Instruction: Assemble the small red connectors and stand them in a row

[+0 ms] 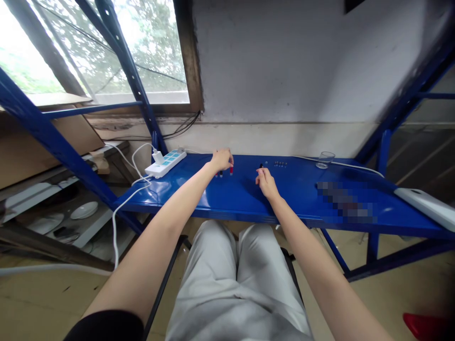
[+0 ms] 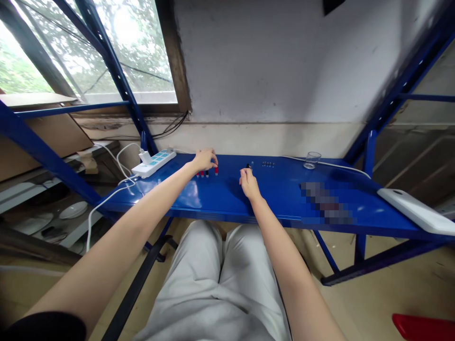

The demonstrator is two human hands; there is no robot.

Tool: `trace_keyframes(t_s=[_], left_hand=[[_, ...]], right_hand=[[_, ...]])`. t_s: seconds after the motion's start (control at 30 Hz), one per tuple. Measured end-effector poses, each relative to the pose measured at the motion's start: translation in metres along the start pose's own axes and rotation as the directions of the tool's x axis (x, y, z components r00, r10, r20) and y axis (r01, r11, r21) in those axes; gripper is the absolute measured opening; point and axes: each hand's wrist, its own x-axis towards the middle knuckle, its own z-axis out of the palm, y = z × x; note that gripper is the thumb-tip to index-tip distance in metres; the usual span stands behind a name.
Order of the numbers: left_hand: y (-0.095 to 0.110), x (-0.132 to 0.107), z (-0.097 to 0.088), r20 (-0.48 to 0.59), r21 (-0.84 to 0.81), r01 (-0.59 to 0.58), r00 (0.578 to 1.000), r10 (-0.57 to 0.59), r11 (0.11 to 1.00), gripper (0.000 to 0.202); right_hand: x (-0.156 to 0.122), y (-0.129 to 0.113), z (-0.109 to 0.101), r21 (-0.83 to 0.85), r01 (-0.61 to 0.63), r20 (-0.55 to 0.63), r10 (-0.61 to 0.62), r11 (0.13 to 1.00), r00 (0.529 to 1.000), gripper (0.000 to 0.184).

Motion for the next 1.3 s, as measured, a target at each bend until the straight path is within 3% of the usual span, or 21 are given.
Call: trace_keyframes(t_s=[0.2, 0.4, 0.9, 1.3], left_hand=[[-0.007, -0.01, 0.009, 0.067, 0.181, 0.051, 0.996, -0.064, 0.982, 0.005], [-0.01, -0.014, 0.006, 0.099, 0.26, 0.052, 0.992, -0.08, 0.964, 0.007], [-0.015, -0.016, 0.009, 0.049, 0.215, 0.143, 0.986, -0.156, 0.966, 0.007], [-0.009, -0.015, 0.008, 0.073, 0.208, 0.149, 0.983, -0.167, 0.967, 0.007]], right_hand=[[0.0, 0.0, 0.0, 0.001, -0.008, 0.005, 0.008, 1.0, 1.0, 0.046], [0.0, 0.002, 0.001, 0.008, 0.006, 0.013, -0.007, 1.0, 1.0, 0.048], [0.001, 0.003, 0.0, 0.001, 0.002, 0.024, -0.002, 1.0, 1.0, 0.049], [0.001, 0.003, 0.0, 0.009, 0.005, 0.027, -0.005, 1.0, 1.0, 0.047]])
